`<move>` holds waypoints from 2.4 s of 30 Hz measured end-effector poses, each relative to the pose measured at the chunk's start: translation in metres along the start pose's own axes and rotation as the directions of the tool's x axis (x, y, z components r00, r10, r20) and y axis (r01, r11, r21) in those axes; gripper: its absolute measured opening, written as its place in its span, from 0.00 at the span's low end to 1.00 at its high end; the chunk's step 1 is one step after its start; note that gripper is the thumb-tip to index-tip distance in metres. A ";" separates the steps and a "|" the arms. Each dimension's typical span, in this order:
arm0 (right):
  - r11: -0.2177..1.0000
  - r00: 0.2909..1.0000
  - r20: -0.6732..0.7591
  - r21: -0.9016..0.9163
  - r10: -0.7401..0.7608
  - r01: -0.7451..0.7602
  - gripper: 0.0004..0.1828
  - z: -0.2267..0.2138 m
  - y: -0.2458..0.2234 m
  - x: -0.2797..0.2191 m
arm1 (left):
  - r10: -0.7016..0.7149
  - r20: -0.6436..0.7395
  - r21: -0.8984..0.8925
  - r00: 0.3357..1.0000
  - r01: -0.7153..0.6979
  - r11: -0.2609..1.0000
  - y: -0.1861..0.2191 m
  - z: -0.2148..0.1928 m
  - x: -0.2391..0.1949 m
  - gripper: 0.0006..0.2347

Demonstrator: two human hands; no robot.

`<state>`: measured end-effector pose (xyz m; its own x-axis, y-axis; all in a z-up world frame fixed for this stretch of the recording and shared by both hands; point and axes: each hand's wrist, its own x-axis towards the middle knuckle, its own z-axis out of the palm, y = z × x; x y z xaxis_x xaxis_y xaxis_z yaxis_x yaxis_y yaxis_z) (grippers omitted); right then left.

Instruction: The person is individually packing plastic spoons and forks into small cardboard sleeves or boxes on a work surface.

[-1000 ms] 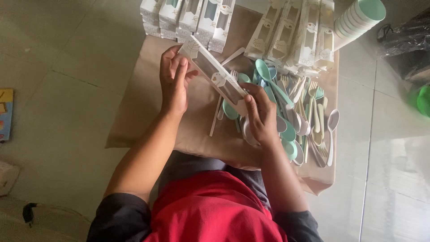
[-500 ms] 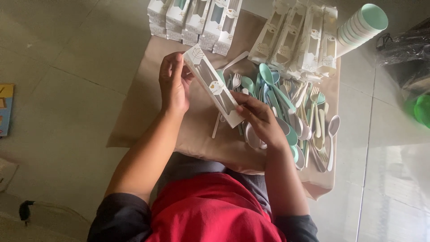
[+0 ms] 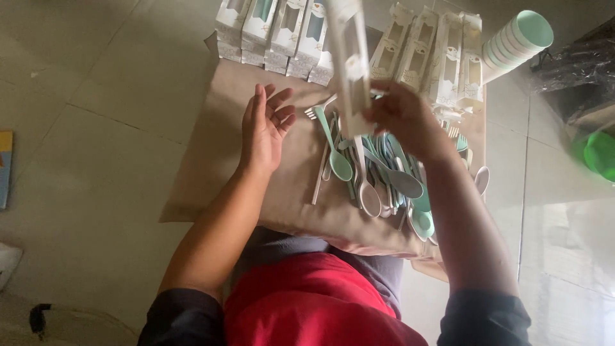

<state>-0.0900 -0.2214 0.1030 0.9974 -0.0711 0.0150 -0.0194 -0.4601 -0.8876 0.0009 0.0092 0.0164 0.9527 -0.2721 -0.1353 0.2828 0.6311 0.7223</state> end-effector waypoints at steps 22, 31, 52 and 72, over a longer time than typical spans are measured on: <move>0.960 0.942 -0.187 0.071 0.278 -0.270 0.18 0.010 0.043 0.142 | -0.213 -0.045 -0.108 0.976 0.207 0.972 -0.003 0.001 0.007 0.20; 0.973 0.956 -0.184 -0.006 0.227 -0.232 0.23 -0.018 0.047 0.130 | -0.215 -0.046 -0.095 0.976 0.210 0.973 -0.001 0.002 0.006 0.21; 0.255 0.930 -0.062 -0.966 -0.362 0.035 0.06 -0.014 0.084 0.091 | -0.242 -0.004 -0.068 0.970 0.242 0.968 -0.011 -0.002 0.012 0.20; 0.236 0.671 -0.011 -0.940 -0.741 0.246 0.05 -0.012 -0.005 -0.066 | -0.292 0.267 0.199 0.918 0.244 0.949 -0.028 -0.009 0.010 0.25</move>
<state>-0.1567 -0.2247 0.1117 0.6830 0.2837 0.6731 0.1746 -0.9582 0.2267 0.0033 -0.0042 -0.0110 0.7628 -0.6280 -0.1541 0.4787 0.3882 0.7875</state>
